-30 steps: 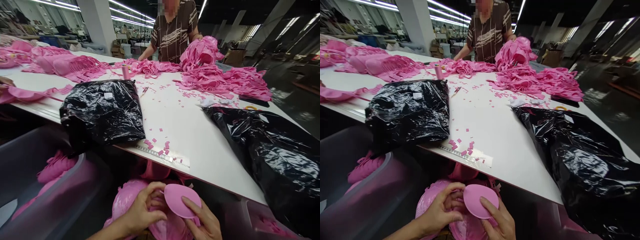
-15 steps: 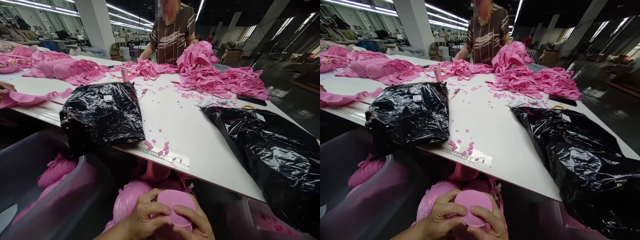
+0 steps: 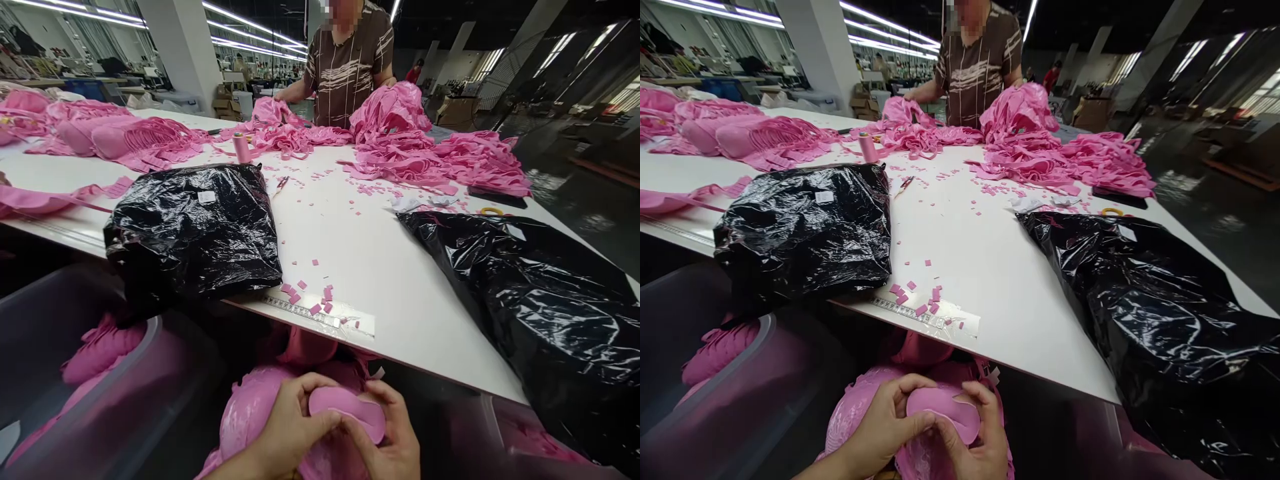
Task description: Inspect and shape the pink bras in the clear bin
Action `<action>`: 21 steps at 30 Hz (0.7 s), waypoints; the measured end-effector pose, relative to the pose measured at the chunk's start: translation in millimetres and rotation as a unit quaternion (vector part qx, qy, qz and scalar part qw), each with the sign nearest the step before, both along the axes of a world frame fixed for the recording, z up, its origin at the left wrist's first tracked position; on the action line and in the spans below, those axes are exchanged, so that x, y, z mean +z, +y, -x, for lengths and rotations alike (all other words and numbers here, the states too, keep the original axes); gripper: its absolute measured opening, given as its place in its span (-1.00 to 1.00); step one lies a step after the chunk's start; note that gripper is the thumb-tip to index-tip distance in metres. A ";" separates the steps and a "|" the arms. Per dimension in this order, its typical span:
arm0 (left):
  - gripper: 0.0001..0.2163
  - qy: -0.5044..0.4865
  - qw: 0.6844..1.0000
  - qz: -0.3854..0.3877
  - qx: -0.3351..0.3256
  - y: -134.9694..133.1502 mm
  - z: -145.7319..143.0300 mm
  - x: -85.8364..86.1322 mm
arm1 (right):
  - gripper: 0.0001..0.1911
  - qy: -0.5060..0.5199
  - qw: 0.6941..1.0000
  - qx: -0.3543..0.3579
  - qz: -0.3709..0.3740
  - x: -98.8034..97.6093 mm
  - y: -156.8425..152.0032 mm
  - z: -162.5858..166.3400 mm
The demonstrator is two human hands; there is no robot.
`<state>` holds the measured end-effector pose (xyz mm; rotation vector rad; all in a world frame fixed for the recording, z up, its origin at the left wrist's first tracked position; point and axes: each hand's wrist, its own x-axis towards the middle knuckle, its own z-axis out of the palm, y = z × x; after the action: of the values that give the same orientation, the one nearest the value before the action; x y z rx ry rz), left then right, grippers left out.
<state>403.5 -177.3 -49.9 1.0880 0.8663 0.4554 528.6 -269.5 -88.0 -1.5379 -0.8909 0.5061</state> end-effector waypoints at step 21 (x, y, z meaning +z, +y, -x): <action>-0.87 -0.085 0.995 -0.038 -0.045 5.0 9.4 -4.3 | -0.78 0.331 0.915 0.217 0.076 -2.7 8.3 -3.5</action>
<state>394.1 -172.3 -54.2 1.1361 0.6514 0.5012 532.1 -261.3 -90.7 -1.1633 -0.6556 1.3546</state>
